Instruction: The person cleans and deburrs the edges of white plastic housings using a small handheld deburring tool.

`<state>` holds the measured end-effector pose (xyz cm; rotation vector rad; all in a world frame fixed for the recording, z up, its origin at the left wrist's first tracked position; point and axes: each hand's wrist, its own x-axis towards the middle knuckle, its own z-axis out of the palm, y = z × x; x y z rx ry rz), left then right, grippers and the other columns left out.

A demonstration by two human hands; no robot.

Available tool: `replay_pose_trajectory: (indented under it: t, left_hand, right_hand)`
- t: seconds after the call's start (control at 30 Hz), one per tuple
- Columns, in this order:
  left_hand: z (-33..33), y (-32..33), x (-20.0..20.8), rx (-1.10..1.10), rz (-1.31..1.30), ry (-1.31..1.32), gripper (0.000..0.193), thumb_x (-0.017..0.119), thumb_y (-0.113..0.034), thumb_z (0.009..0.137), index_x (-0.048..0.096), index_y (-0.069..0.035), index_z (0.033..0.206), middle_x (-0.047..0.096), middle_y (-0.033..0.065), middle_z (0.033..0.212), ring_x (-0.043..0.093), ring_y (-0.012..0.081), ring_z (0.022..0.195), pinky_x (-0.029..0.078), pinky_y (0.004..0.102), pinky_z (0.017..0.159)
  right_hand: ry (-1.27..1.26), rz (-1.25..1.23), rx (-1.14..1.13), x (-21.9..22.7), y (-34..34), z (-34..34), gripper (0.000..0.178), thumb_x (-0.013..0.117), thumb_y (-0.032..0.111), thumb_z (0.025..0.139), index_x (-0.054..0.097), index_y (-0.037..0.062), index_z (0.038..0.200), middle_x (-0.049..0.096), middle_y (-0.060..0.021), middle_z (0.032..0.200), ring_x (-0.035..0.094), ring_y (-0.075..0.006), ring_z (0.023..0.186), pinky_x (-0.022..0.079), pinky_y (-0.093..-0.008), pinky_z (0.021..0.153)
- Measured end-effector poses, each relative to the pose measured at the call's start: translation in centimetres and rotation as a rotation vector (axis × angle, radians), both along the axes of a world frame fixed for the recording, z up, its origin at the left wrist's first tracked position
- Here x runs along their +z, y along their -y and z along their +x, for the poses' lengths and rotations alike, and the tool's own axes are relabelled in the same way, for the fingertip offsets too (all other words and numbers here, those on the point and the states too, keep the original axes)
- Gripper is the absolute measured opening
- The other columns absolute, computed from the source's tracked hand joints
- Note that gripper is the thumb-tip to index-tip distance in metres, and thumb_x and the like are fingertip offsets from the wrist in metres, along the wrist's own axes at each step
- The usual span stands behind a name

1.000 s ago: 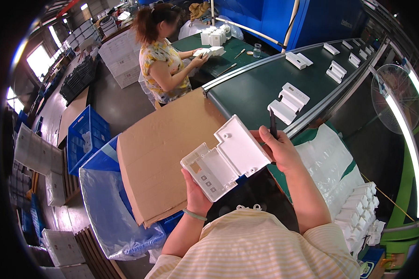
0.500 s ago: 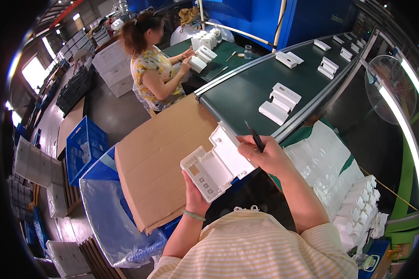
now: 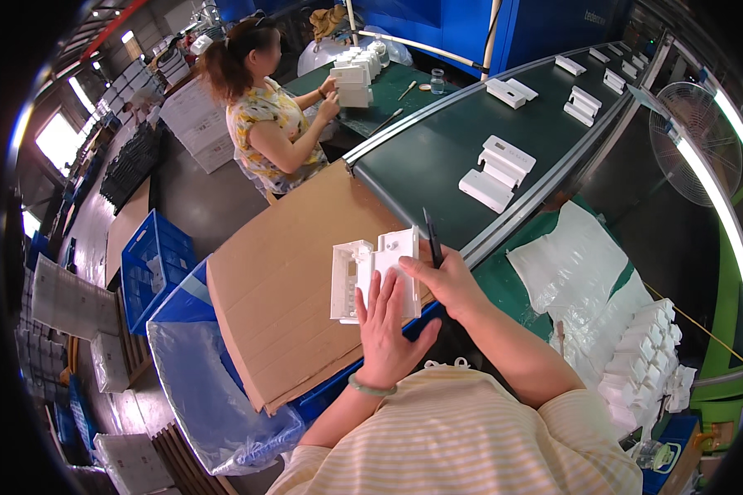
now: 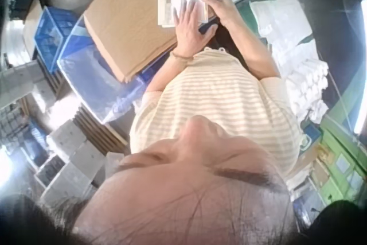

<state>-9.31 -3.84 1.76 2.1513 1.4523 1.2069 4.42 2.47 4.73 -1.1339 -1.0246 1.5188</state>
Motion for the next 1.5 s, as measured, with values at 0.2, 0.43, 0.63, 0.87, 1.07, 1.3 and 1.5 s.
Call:
replay_pose_trajectory:
  t: [0.2,0.43,0.63,0.87,1.07,1.3,1.5]
  left_hand:
    - [-1.5,-1.3,-0.9,0.035,0.12,0.174,0.039,0.066,-0.008,0.079,0.059,-0.002,0.117,0.06,0.0142,0.122,0.054,0.029,0.119,0.027,0.048,0.108]
    - [-1.8,-0.7,-0.6,-0.038,0.031,0.52,0.019,0.06,-0.005,0.087,0.064,-0.001,0.105,0.066,0.0131,0.108,0.062,0.0265,0.097,0.039,0.0362,0.085]
    - [-1.9,-1.1,0.5,-0.014,0.164,0.36,0.024,0.061,-0.003,0.083,0.063,-0.002,0.106,0.066,0.0116,0.11,0.061,0.0253,0.102,0.035,0.0365,0.084]
    - [-1.9,-1.1,1.2,0.009,0.24,0.166,0.02,0.062,-0.004,0.079,0.064,-0.001,0.099,0.066,0.0105,0.104,0.06,0.0278,0.1,0.034,0.0385,0.084]
    - [-2.9,-1.1,1.2,0.034,0.259,0.064,0.023,0.063,-0.004,0.077,0.064,-0.001,0.1,0.066,0.0084,0.107,0.06,0.026,0.099,0.034,0.0384,0.084]
    - [-4.5,-1.3,0.1,0.035,0.277,-0.023,0.036,0.066,-0.005,0.071,0.063,-0.002,0.108,0.063,0.0038,0.121,0.06,0.0222,0.098,0.034,0.035,0.082]
    - [-4.4,-1.4,-1.3,-0.084,0.046,0.476,0.021,0.057,-0.008,0.087,0.064,0.001,0.104,0.06,0.0142,0.122,0.056,0.0241,0.104,0.035,0.039,0.095]
  right_hand:
    - [0.045,0.162,0.096,0.9,0.9,-0.7,0.04,0.065,0.032,0.089,0.061,-0.0001,0.112,0.066,-0.0031,0.092,0.051,-0.005,0.073,0.038,-0.0228,0.066]
    - [0.575,0.214,0.059,4.2,2.2,3.6,0.038,0.051,0.04,0.096,0.064,0.0049,0.096,0.06,-0.0035,0.069,0.059,-0.0138,0.067,0.042,-0.0289,0.061]
    - [0.976,0.751,-0.01,5.0,3.3,1.9,0.025,0.066,0.031,0.086,0.064,0.006,0.08,0.06,-0.0055,0.071,0.058,-0.0239,0.058,0.043,-0.0323,0.051]
    - [1.05,0.733,0.028,5.4,3.7,2.1,0.024,0.069,0.026,0.083,0.064,0.0026,0.082,0.061,-0.009,0.072,0.059,-0.0265,0.059,0.045,-0.0327,0.052]
    - [1.08,0.761,0.039,4.4,3.2,1.7,0.033,0.063,0.04,0.085,0.064,0.0081,0.077,0.054,-0.0043,0.065,0.056,-0.0262,0.055,0.041,-0.0356,0.048]
    - [1.365,0.528,-0.217,2.7,-0.6,6.0,0.034,0.061,0.038,0.086,0.061,0.0076,0.072,0.061,-0.0105,0.069,0.06,-0.0338,0.064,0.045,-0.0424,0.056]
    - [0.941,0.209,-0.268,-0.3,0.0,11.4,0.041,0.057,0.043,0.092,0.067,0.0041,0.083,0.06,-0.0043,0.064,0.055,-0.0145,0.056,0.04,-0.031,0.053]
